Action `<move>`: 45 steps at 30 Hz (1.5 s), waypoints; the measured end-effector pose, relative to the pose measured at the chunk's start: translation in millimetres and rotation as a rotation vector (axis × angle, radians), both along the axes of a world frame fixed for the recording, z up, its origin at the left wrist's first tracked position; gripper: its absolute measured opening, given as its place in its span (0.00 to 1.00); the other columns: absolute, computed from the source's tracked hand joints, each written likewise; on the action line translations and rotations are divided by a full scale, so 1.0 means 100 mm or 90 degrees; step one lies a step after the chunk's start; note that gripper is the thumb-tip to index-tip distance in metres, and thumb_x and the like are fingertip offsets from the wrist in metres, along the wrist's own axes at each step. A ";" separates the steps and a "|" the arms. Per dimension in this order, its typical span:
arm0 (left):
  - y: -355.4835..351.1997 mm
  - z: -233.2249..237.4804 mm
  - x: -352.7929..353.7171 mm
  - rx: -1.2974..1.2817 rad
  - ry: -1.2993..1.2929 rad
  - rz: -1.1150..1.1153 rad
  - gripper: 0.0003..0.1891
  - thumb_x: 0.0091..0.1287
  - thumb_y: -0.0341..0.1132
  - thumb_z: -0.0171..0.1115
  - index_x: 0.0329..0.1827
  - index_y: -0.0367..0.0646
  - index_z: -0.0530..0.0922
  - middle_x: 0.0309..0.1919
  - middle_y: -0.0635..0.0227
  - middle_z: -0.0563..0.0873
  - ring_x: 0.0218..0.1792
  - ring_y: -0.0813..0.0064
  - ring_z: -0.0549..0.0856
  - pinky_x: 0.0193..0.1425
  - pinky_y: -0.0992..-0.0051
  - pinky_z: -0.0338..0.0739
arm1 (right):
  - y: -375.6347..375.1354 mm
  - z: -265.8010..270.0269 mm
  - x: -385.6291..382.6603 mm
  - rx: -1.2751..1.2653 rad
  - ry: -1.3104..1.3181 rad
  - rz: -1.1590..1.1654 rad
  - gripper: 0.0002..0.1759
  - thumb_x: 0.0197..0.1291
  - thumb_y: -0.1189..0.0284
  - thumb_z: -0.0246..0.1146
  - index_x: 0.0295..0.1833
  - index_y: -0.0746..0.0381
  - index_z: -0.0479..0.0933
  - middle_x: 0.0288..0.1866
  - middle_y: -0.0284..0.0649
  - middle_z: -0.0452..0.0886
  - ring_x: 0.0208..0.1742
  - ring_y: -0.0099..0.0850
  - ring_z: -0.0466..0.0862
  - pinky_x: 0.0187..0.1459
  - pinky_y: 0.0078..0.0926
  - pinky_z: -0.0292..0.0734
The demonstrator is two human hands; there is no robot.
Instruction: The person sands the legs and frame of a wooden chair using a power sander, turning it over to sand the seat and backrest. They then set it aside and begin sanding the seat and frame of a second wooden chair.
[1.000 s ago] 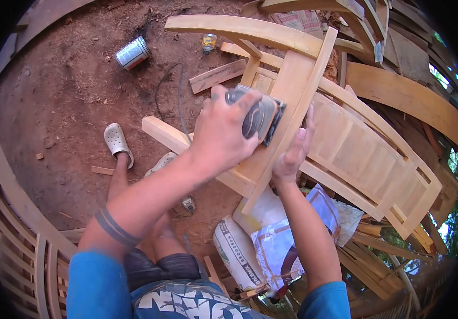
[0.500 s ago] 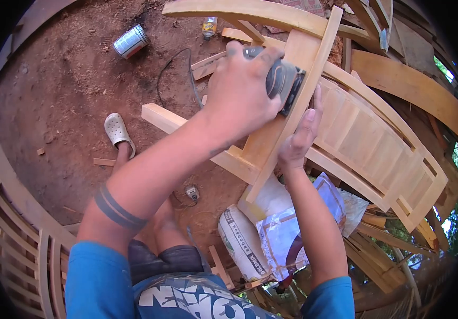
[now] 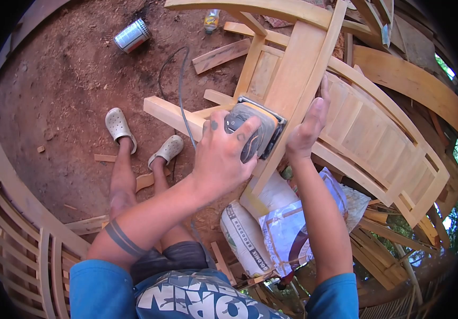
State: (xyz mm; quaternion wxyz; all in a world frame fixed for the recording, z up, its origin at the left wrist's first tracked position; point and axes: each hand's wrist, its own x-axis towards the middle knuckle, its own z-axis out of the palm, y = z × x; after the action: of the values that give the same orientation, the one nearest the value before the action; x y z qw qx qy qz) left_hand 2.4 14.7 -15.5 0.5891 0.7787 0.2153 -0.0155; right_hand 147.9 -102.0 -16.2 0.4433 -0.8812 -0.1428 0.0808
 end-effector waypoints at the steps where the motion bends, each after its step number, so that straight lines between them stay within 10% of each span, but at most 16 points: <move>1: -0.01 0.00 -0.02 -0.003 0.000 -0.003 0.38 0.49 0.32 0.77 0.65 0.62 0.70 0.55 0.45 0.69 0.50 0.38 0.78 0.50 0.49 0.81 | -0.01 -0.01 0.00 0.010 0.007 -0.003 0.34 0.80 0.57 0.37 0.77 0.73 0.58 0.80 0.54 0.60 0.81 0.44 0.59 0.80 0.37 0.52; 38: 0.28 -0.19 -0.05 -0.001 0.025 -0.003 0.34 0.50 0.31 0.74 0.63 0.57 0.74 0.48 0.49 0.74 0.50 0.45 0.81 0.57 0.55 0.79 | 0.01 -0.04 0.01 0.067 0.043 -0.003 0.36 0.80 0.53 0.40 0.79 0.71 0.56 0.79 0.51 0.62 0.77 0.40 0.65 0.76 0.36 0.60; 45: 0.83 -0.11 0.37 -0.066 0.203 -0.334 0.33 0.50 0.35 0.70 0.65 0.53 0.74 0.46 0.50 0.76 0.51 0.48 0.81 0.57 0.58 0.78 | 0.01 -0.02 -0.01 0.017 -0.002 -0.028 0.32 0.81 0.56 0.39 0.77 0.70 0.60 0.79 0.53 0.62 0.80 0.41 0.63 0.78 0.37 0.56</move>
State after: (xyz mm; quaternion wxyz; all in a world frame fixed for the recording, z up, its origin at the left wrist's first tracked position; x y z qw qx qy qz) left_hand 39.5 97.2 -26.9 0.5629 0.7642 0.0958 -0.2999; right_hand 146.4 -100.7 -17.9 0.4562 -0.8784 -0.1253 0.0681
